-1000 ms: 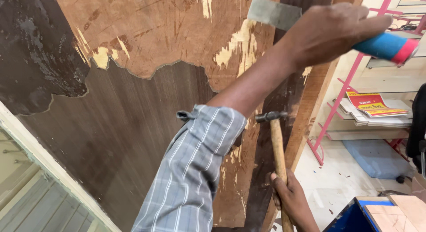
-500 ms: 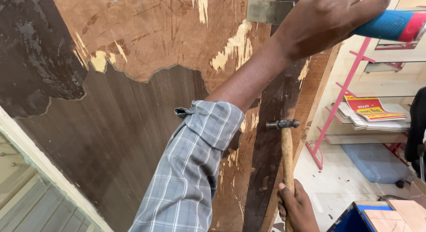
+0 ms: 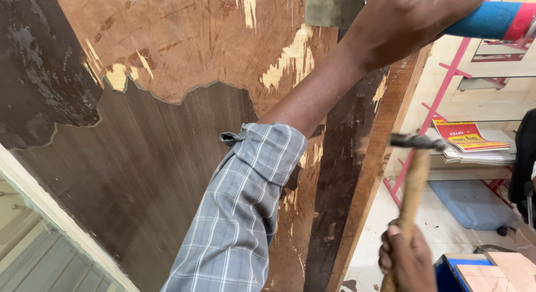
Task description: The person uses a hammer and a scraper to remove a dark veneer layer from a large wooden board. They repeatedly strike the scraper to chip away the veneer, which falls onto the floor.
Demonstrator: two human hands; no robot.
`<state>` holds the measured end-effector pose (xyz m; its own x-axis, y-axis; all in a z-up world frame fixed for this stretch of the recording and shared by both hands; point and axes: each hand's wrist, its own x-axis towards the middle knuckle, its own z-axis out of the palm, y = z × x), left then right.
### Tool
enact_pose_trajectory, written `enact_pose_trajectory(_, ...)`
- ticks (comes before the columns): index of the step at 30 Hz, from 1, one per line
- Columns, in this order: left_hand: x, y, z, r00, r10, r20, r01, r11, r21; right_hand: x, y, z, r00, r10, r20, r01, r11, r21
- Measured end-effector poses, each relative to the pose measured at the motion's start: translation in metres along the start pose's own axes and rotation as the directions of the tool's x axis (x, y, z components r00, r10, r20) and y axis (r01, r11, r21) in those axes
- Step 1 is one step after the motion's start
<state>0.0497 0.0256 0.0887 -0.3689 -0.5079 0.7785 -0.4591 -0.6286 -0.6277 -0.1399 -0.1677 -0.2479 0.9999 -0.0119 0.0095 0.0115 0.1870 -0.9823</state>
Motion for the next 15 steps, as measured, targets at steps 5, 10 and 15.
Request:
enact_pose_trajectory(5,0.010,-0.001,-0.018,0.991,0.066,-0.113,-0.066,0.998,0.008,-0.014,-0.064,-0.001,0.936,-0.348,-0.057,0.352,0.931,0.093)
enact_pose_trajectory(10,0.014,0.001,-0.025,0.998,0.033,-0.050,-0.034,0.999,-0.018,-0.034,-0.117,0.004,0.835,-0.533,-0.138,0.550,0.797,0.248)
enact_pose_trajectory(15,0.009,0.005,-0.023,0.999,-0.023,0.034,0.023,0.999,0.025,-0.033,-0.141,0.019,0.767,-0.634,-0.101,0.638,0.737,0.222)
